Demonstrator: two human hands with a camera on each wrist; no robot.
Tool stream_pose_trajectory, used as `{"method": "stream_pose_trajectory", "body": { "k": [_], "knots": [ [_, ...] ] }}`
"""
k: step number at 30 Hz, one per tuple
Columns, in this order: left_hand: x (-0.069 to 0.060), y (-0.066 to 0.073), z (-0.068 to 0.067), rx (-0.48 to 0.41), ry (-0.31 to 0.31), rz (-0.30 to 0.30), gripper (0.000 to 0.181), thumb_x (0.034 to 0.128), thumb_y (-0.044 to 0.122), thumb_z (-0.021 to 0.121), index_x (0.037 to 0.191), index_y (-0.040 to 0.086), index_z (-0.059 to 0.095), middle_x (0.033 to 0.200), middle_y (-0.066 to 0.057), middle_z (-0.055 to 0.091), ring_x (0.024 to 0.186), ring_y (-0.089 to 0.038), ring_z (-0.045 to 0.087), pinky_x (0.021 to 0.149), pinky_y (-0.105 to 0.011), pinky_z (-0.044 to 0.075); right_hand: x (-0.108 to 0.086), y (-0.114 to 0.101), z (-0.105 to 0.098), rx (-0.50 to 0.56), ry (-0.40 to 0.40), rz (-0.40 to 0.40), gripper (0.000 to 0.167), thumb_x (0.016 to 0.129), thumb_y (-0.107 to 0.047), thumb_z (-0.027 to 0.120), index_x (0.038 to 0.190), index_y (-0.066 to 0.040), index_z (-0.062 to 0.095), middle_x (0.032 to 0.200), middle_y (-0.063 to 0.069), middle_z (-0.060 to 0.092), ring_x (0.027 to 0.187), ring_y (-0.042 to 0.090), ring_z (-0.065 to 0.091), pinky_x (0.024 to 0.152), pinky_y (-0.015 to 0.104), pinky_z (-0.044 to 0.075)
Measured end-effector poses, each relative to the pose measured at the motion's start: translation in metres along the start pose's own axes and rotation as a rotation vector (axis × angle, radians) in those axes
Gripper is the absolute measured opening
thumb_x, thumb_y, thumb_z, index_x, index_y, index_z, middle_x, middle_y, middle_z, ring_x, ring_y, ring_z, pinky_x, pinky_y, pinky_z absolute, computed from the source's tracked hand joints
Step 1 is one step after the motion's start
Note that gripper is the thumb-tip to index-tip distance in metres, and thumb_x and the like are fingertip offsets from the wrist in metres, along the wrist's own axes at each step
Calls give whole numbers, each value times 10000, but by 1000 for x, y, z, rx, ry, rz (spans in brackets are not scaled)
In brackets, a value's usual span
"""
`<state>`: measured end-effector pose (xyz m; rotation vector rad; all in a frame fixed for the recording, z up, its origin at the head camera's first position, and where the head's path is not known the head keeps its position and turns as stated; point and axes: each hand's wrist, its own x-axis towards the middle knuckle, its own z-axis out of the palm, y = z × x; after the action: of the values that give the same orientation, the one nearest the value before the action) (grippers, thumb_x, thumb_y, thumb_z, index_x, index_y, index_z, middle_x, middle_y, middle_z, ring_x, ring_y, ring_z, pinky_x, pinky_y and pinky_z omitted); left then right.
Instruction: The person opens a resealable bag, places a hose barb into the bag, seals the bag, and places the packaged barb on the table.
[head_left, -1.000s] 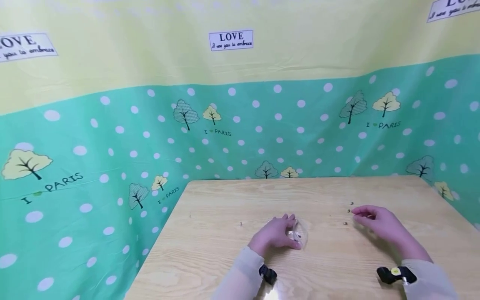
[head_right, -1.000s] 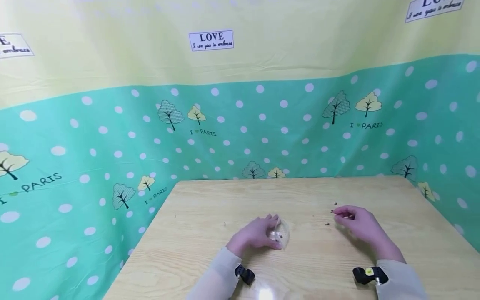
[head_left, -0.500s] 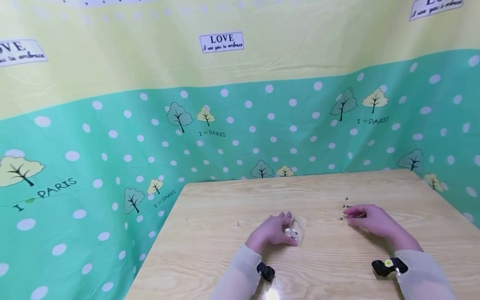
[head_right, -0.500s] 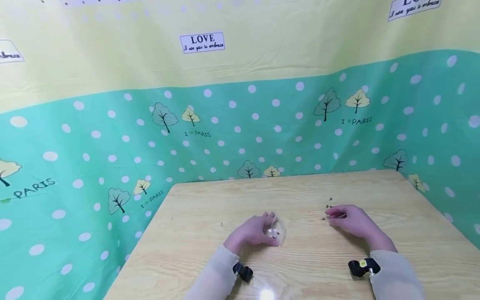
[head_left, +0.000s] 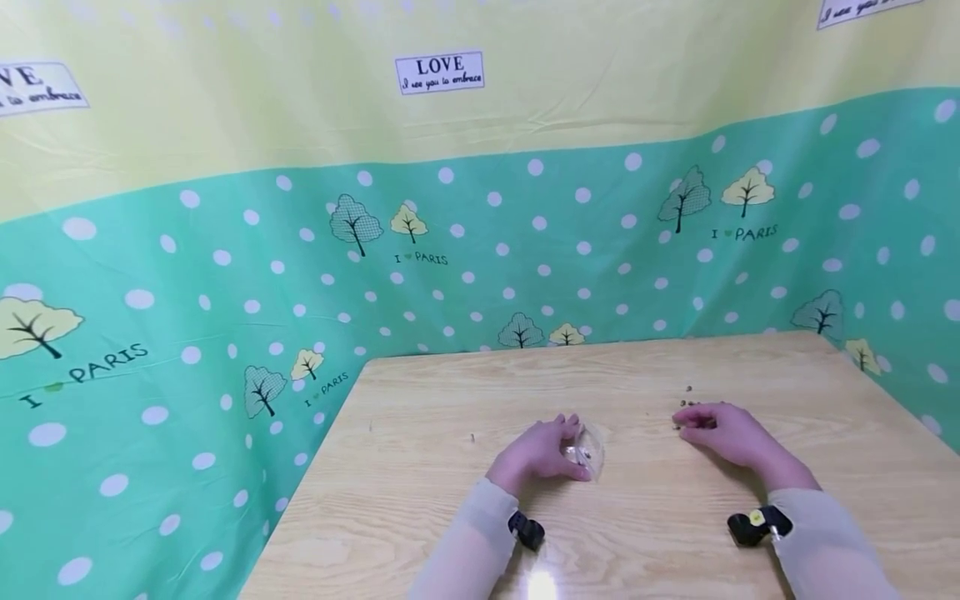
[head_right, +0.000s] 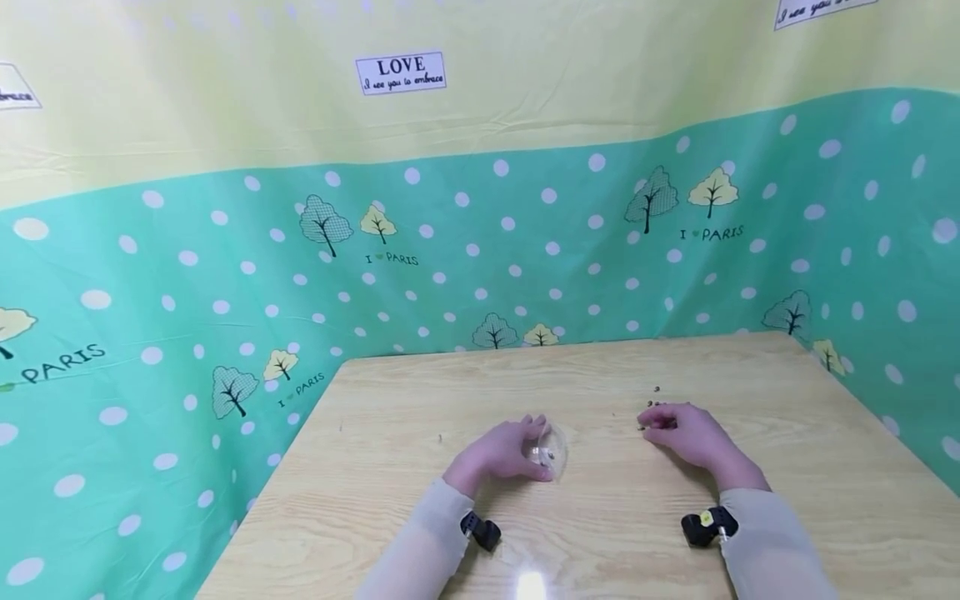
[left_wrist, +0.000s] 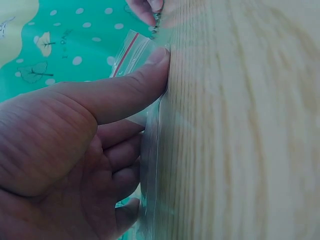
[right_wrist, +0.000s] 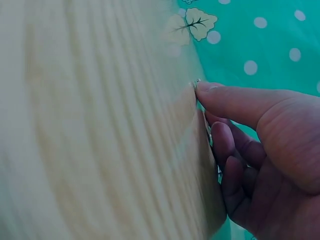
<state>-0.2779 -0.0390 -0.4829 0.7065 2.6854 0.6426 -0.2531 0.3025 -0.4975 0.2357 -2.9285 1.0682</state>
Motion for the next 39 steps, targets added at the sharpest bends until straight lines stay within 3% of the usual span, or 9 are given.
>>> {"method": "stream_pose_trajectory", "body": {
  "k": [5,16,28,39],
  "knots": [
    [-1,0,-3,-13,6,4,904,863,425,897,1625,178,479,1724,-23,350,1582,-355,318,1307,-477,228,5,-2,0,-25,7,-4,296,1014,-251,754,1238,-60,779,1269,237,709,1210,481,615,1025,689,472],
    [7,1,-6,0,6,7,915,859,439,891,1634,211,461,1732,24,321,1597,-307,288,1312,-463,203,8,-2,0,-22,45,26,209,998,-219,765,1152,-83,805,1292,284,690,1236,528,594,1040,706,451],
    [3,4,-5,4,-4,-20,911,861,442,892,1634,224,463,1735,8,319,1590,-334,302,1300,-485,244,3,-1,0,0,13,43,182,1023,-198,729,1125,-58,783,1151,191,728,1152,474,629,1011,696,459],
    [-1,2,0,21,3,-9,908,865,452,889,1632,208,470,1732,-11,334,1581,-344,322,1298,-473,254,1,0,1,-4,-16,38,149,1054,-157,686,1115,-44,762,1148,198,715,1143,458,624,1004,693,458]
  ]
}}
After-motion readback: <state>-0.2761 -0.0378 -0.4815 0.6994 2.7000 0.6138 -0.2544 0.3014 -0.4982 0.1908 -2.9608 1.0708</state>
